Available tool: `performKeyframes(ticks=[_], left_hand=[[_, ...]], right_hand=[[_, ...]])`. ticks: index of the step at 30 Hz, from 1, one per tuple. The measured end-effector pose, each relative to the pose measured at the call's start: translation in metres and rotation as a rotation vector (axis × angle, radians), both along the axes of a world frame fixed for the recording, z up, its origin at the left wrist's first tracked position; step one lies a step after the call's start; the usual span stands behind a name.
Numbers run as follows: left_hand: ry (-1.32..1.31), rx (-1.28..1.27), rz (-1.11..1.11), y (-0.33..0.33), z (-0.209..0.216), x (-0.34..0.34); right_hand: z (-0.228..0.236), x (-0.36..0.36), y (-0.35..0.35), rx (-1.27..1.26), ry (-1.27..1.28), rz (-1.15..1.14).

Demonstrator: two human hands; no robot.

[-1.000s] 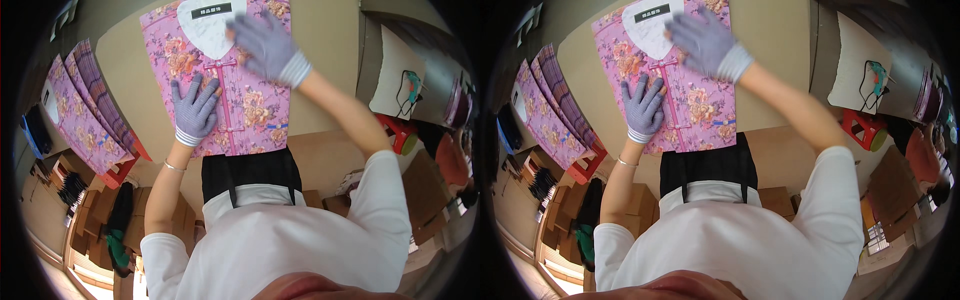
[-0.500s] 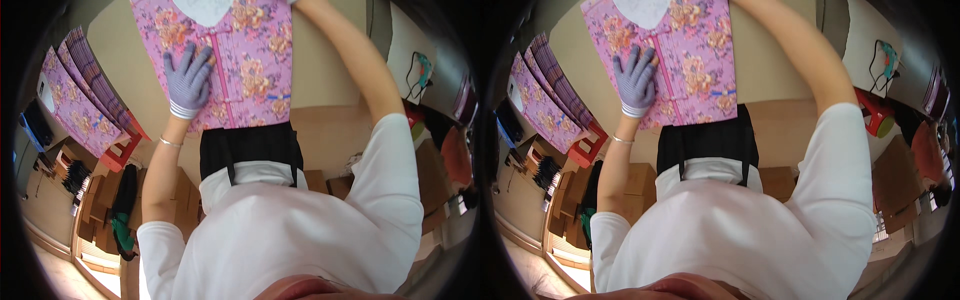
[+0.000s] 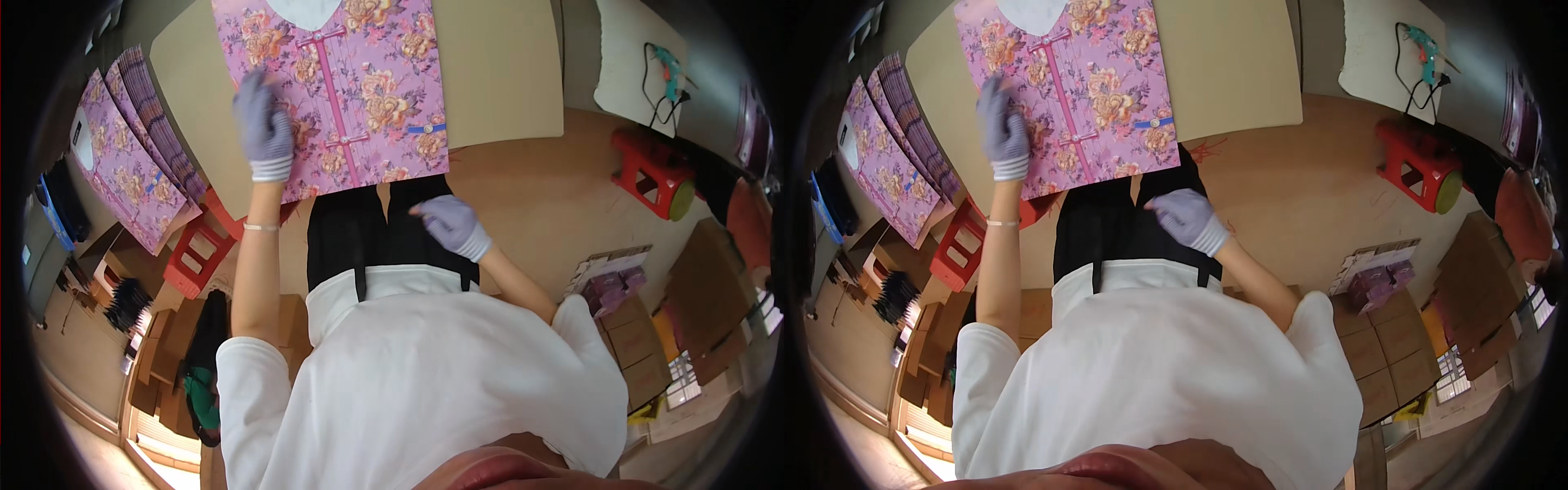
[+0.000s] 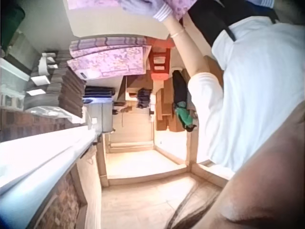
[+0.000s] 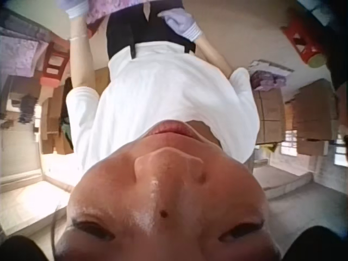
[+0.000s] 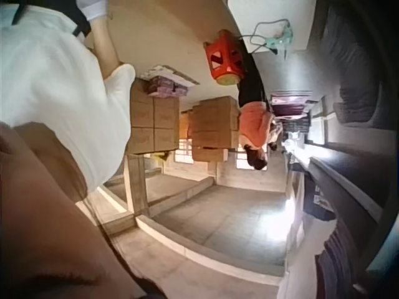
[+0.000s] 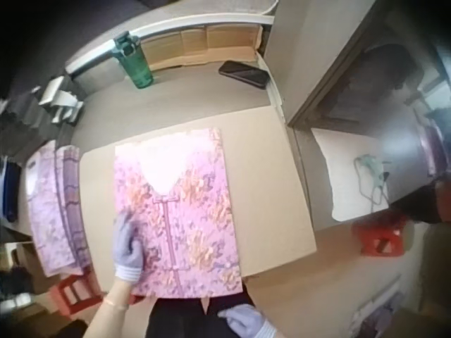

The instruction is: The person repeatedly folds a pink floral-patterned garment on a cardboard surface, smoothing it flat and stacking it with other identical items. The process involves placing the garment, pressing it down, and moving it to a growing stack on the left side of the workspace.

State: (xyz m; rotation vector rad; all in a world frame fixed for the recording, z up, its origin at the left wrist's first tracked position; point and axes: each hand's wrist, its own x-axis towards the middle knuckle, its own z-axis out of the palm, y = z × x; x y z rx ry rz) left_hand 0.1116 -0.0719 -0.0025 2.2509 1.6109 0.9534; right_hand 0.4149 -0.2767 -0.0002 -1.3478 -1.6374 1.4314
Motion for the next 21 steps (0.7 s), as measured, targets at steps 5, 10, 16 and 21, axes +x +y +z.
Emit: performKeyframes(ticks=[5,10,16,21], left_hand=[[-0.602,-0.416,0.692,-0.065,-0.005,-0.051],[-0.642,-0.739,0.658,-0.082,0.006,-0.044],[-0.882,-0.685,0.752,-0.050,0.025,-0.022],[-0.861,-0.753,0.653,-0.012,0.016,-0.014]], right_hand=[[-0.007,0.019,0.046,-0.474,0.113,-0.379],[-0.021,0.010,0.070,-0.866,0.104,-0.396],[0.052,0.048,0.146,-0.498,-0.390,-0.080],[-0.009,0.074,0.269,-0.282,-0.274,-0.359]])
